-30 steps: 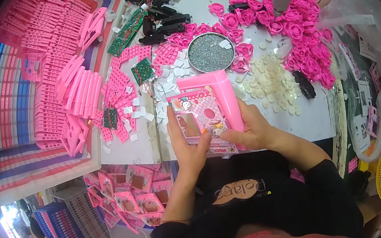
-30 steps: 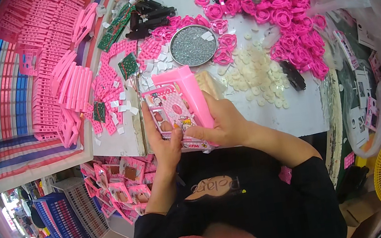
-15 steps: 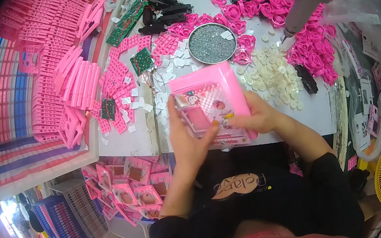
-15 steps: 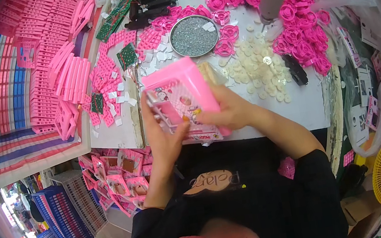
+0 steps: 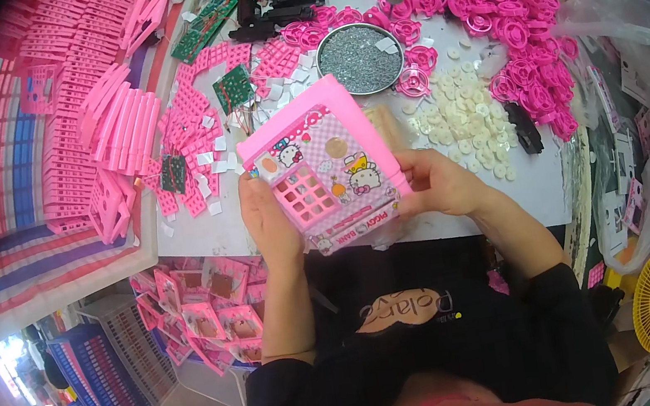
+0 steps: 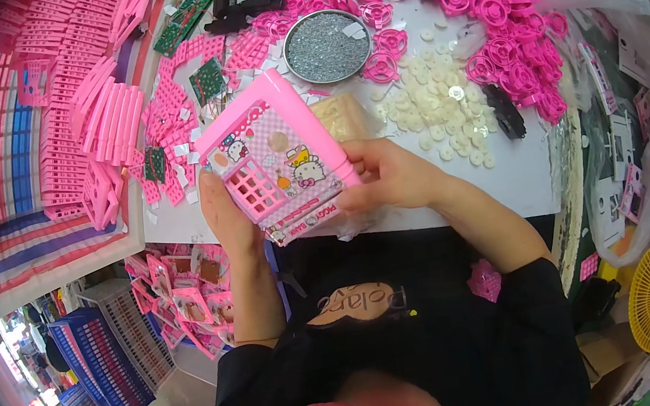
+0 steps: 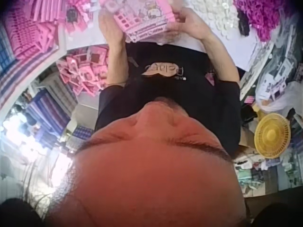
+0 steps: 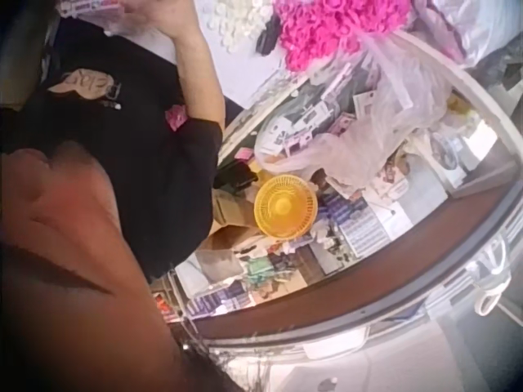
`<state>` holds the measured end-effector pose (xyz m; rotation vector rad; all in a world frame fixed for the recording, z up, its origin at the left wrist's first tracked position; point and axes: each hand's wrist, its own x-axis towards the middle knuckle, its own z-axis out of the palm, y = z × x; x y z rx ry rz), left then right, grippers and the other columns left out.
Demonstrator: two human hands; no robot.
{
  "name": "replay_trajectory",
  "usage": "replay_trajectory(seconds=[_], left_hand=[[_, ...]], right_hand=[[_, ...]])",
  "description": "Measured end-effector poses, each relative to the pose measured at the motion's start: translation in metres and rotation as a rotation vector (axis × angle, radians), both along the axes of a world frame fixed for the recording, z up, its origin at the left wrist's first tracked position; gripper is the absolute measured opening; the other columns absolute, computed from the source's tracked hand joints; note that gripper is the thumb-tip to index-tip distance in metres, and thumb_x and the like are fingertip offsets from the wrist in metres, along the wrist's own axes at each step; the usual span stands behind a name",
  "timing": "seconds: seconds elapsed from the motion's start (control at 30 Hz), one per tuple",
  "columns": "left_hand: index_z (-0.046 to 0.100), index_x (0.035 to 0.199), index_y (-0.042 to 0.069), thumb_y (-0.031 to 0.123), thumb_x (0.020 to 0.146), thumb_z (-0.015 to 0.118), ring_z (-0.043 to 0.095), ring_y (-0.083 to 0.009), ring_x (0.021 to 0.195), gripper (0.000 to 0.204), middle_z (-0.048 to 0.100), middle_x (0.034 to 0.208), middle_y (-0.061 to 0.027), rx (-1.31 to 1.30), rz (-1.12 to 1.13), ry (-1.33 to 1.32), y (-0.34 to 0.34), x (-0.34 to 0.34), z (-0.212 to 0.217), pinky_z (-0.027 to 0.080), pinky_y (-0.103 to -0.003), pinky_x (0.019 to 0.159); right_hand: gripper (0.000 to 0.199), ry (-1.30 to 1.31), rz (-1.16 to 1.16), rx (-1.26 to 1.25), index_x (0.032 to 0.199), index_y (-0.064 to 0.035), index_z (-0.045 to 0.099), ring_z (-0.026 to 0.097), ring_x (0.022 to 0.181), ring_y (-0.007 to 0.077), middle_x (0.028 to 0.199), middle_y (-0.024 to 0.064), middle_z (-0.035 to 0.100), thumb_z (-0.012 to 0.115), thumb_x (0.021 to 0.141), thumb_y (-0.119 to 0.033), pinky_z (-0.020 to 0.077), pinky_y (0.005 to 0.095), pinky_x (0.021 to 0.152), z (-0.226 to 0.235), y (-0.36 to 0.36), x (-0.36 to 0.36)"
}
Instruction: Assembling electronic components and small plastic parts into a pink toy house using a hot glue gun.
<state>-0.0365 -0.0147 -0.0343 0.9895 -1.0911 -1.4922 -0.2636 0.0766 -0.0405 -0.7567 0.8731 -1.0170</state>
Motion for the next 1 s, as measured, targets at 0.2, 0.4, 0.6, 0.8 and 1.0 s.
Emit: replay_trajectory(seconds=[0.2,0.4,0.6,0.8,1.0], left_hand=[[0.059,0.1,0.002,0.021,0.108,0.044,0.049,-0.0055,0.077,0.025,0.058,0.089,0.0003,-0.263,0.077,-0.27,-0.006,-0.005,-0.008,0.042,-0.024,0.069],[0.059,0.093,0.0,0.02,0.106,0.044,0.045,-0.0059,0.069,0.028,0.053,0.077,0.0001,-0.258,0.04,-0.253,-0.021,-0.007,0.001,0.039,-0.025,0.062],[0.059,0.086,-0.002,0.022,0.105,0.043,0.05,-0.0109,0.068,0.035,0.053,0.071,-0.0029,-0.367,0.058,-0.42,0.008,-0.009,-0.021,0.041,-0.028,0.061],[0.066,0.102,-0.003,0.016,0.099,0.056,0.059,-0.0132,0.073,0.022,0.065,0.079,-0.0083,-0.633,-0.052,-0.418,-0.048,-0.006,-0.007,0.046,-0.029,0.067],[0.069,0.11,0.003,0.009,0.084,0.072,0.069,-0.0234,0.091,0.027,0.071,0.099,-0.0113,-0.709,-0.361,-0.578,-0.061,-0.001,0.001,0.053,-0.032,0.081]], right_hand=[[0.025,0.276,-0.328,-0.122,0.108,0.004,0.071,0.059,0.076,0.0043,0.087,0.0022,0.071,0.068,0.096,-0.018,0.0495,0.0241,0.065,-0.005,0.001,0.026],[0.027,0.265,-0.423,-0.224,0.106,0.0064,0.071,0.058,0.076,0.004,0.089,0.0027,0.072,0.066,0.097,-0.019,0.0488,0.0243,0.065,-0.008,0.001,0.029],[0.029,0.167,-0.472,-0.253,0.112,0.0058,0.069,0.06,0.081,0.0048,0.094,0.0041,0.072,0.064,0.099,-0.02,0.0496,0.0239,0.067,-0.006,0.0,0.031],[0.027,0.498,-0.302,-0.366,0.115,-0.0005,0.07,0.064,0.086,0.0083,0.097,0.0037,0.073,0.069,0.093,-0.015,0.0515,0.0272,0.077,0.01,-0.042,-0.014],[0.03,0.797,-0.29,-0.549,0.111,-0.0026,0.069,0.067,0.096,0.0193,0.107,0.0085,0.072,0.076,0.083,-0.01,0.0515,0.0327,0.089,-0.007,-0.048,-0.048]])
